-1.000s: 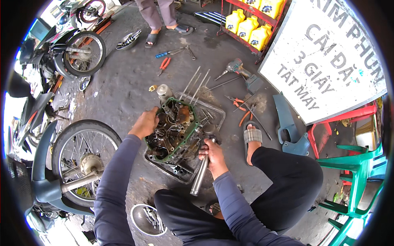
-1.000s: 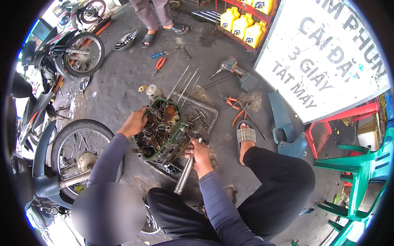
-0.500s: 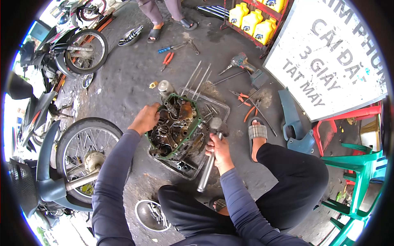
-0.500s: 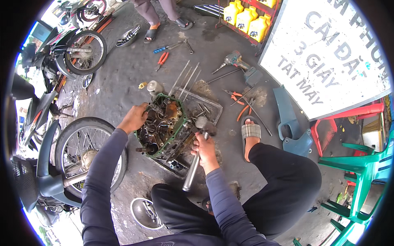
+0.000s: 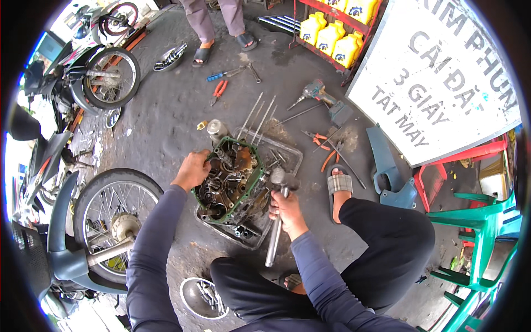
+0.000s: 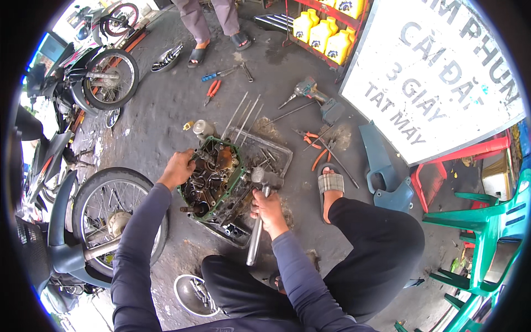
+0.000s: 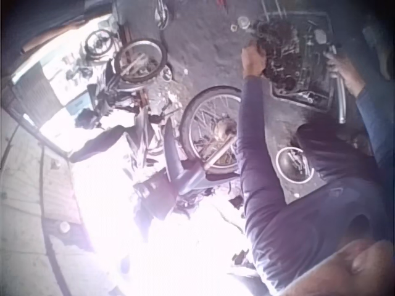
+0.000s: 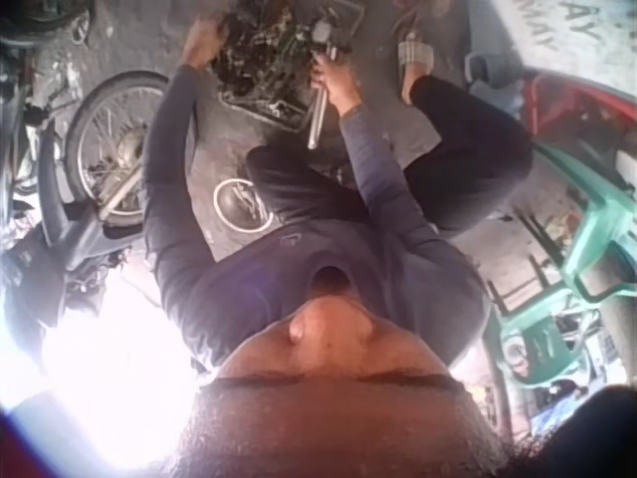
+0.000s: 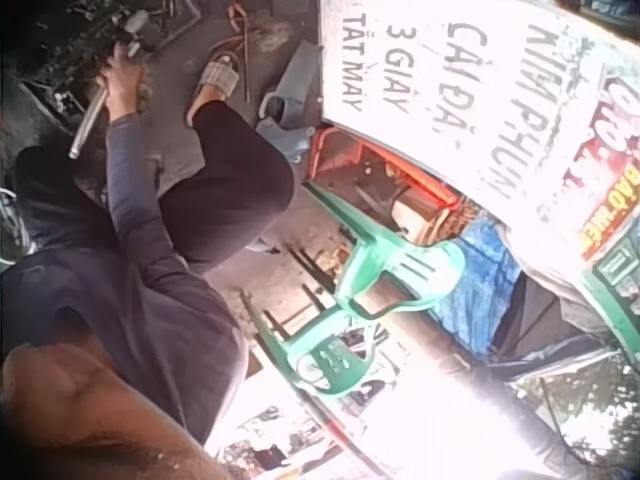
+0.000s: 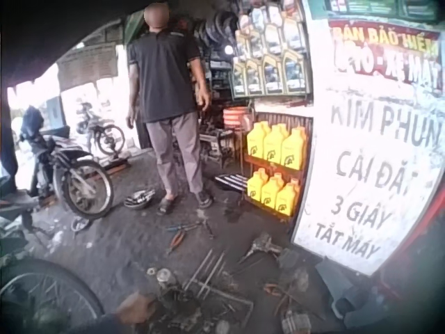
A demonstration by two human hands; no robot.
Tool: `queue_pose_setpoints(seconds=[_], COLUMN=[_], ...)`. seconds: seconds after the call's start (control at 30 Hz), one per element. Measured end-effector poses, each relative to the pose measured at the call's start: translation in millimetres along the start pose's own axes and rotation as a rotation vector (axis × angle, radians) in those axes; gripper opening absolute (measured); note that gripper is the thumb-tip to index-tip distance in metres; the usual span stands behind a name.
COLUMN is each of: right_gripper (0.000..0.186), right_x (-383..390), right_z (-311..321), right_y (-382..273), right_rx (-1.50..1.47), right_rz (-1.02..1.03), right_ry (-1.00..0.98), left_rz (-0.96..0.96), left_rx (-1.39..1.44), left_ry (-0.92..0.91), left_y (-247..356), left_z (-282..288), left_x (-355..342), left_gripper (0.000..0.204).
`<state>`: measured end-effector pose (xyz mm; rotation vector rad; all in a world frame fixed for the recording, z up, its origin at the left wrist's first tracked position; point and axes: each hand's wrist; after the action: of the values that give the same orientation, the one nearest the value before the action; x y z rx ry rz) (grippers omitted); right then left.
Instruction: Disassembling and inspecting gears inside a motorcycle engine crankcase.
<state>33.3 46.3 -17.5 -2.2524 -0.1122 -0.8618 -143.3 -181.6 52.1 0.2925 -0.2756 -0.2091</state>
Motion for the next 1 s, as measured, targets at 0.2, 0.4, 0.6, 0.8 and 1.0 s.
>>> queue_pose_setpoints(seconds=[0.2, 0.4, 0.6, 0.8, 1.0], right_gripper=[0.018, 0.018, 0.016, 0.013, 0.015], right_x=[-6.7, -2.2, -1.8, -3.5, 0.4], right_z=[5.9, 0.5, 3.0, -1.5, -4.7], right_y=[4.8, 7.5, 1.4, 10.3, 7.5], right_rx=[-0.346, -0.143, 0.004, -0.005, -0.027], right_rz=[-0.004, 0.118, 0.058, 0.016, 0.09], right_ry=[0.244, 0.16, -0.073, 0.006, 0.09], left_rz=[-0.037, -0.057, -0.174, -0.054, -0.065], left_rx=[0.009, 0.062, 0.092, 0.102, 0.126], left_ry=[0.013, 0.028, 0.127, 0.071, 0.08], left_y=[-3.4, -9.6, -9.4, -10.5, -13.2], left_z=[-2.5, -4.4, -5.5, -7.0, -7.6], left_x=[-1.3, -3.2, -2.3, -4.6, -7.3], left_gripper=[0.028, 0.022, 0.019, 0.014, 0.015])
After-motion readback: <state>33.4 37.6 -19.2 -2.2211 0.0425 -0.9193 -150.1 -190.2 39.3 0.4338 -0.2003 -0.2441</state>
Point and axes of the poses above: each hand's wrist, its own x-axis away from the middle knuckle, its own z-axis out of the back of the hand, y = z × x, and after that the axes turned 12 degrees about z, right-handed
